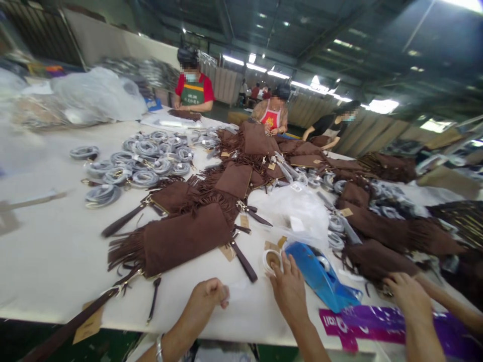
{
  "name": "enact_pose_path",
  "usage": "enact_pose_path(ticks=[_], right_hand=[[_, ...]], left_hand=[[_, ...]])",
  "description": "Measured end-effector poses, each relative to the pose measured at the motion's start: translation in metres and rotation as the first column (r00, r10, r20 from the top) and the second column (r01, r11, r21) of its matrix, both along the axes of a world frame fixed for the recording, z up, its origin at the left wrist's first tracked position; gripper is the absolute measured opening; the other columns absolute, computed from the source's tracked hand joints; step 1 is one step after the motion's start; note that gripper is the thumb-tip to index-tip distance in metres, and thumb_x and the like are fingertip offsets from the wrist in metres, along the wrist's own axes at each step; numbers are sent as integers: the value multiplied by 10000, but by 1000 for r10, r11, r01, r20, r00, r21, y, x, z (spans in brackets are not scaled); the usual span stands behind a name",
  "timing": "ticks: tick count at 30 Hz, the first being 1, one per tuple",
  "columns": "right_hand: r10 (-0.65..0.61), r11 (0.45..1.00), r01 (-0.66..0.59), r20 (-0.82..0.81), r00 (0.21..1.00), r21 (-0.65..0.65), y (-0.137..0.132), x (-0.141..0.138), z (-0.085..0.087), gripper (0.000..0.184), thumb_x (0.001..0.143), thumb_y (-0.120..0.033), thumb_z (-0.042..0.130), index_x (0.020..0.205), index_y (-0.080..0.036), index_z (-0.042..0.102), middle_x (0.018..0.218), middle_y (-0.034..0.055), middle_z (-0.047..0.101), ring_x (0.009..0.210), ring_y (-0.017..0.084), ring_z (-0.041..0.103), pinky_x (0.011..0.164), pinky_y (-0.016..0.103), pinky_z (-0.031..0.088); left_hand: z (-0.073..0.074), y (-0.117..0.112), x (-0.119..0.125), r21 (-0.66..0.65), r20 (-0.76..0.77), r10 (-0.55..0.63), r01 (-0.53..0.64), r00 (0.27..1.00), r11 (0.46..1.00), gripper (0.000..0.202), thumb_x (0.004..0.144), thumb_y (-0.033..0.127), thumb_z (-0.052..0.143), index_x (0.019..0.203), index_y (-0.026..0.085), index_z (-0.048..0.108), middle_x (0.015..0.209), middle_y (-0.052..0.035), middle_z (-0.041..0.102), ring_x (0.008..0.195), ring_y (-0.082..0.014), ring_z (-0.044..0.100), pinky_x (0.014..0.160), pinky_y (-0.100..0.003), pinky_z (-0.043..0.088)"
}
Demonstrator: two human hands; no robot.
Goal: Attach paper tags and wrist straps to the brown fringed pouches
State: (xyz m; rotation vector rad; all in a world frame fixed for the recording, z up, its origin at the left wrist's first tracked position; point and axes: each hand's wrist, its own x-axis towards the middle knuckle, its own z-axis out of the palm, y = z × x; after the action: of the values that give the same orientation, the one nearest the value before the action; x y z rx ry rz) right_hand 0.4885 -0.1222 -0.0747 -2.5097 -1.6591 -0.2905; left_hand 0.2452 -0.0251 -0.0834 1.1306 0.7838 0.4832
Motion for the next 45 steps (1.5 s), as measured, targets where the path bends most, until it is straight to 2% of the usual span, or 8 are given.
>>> enact_pose_path(ticks=[6, 11, 14, 21, 30, 35, 41, 45], right_hand=[[42, 970, 73, -456, 889, 232, 0, -33, 42, 327, 876, -420, 519, 1091, -211, 651, 1312, 141, 551, 1235, 327, 468, 1024, 490, 366], [34, 985, 156, -978, 206, 68, 12, -97, 48, 490, 766, -480, 656, 1171, -209, 603, 1088, 93, 667, 939, 239, 626, 775, 334, 510], [42, 995, 86, -997, 59, 47, 21, -120, 38, 337, 750, -479, 671, 871, -165, 672, 743, 35, 649, 693, 175, 583, 639, 276, 459], [-23, 999, -41, -994, 105, -27, 31, -146, 19, 383, 751, -537, 646, 620, -188, 552, 541, -30, 515, 530, 126, 458, 529, 247, 354], [-59, 987, -145, -996, 73, -69, 52, -202, 18, 374, 789, -525, 600, 656, -176, 581, 532, -34, 539, 519, 115, 481, 536, 229, 369], [-67, 986, -148, -995, 68, -77, 55, -206, 20, 369, 779, -509, 614, 623, -185, 529, 557, -32, 566, 479, 94, 439, 493, 216, 336], [-44, 987, -138, -966, 253, -81, 42, -207, 12, 398, 824, -505, 559, 592, -196, 466, 482, -62, 476, 464, 83, 373, 465, 203, 277], [-45, 995, -67, -944, 326, -71, 30, -161, 17, 417, 845, -556, 493, 627, -200, 502, 533, -38, 540, 505, 110, 460, 507, 214, 337]], left_hand=[[2, 6, -16, 76, -17, 65, -64, 998, 995, 339, 789, 459, 589, 619, 166, 570, 605, -18, 594, 633, -170, 514, 666, -278, 373], [17, 6, -32, 134, -55, 84, -76, 995, 988, 277, 811, 387, 570, 648, 164, 579, 622, -5, 580, 651, -166, 507, 654, -262, 364], [22, 3, -48, 105, -40, 99, -94, 994, 990, 200, 783, 329, 595, 677, 160, 581, 626, 10, 558, 638, -151, 485, 628, -252, 346], [15, -8, -100, 19, -118, 192, -192, 974, 981, 157, 707, 277, 637, 644, 147, 575, 571, 29, 507, 568, -129, 424, 550, -243, 287], [20, -19, -162, 347, -392, 284, -145, 875, 927, 319, 881, 373, 473, 626, 186, 510, 587, 29, 506, 594, -151, 476, 575, -252, 280], [16, -20, -169, 376, -435, 281, -111, 855, 920, 380, 921, 416, 419, 625, 192, 500, 576, 32, 502, 578, -151, 482, 567, -255, 269], [9, -22, -162, 305, -390, 177, -55, 904, 951, 395, 903, 457, 422, 627, 191, 517, 619, 12, 542, 635, -174, 515, 608, -255, 310], [-2, -24, -162, 242, -397, 105, -7, 912, 970, 406, 877, 515, 421, 628, 201, 485, 619, 23, 487, 639, -177, 481, 606, -248, 327]])
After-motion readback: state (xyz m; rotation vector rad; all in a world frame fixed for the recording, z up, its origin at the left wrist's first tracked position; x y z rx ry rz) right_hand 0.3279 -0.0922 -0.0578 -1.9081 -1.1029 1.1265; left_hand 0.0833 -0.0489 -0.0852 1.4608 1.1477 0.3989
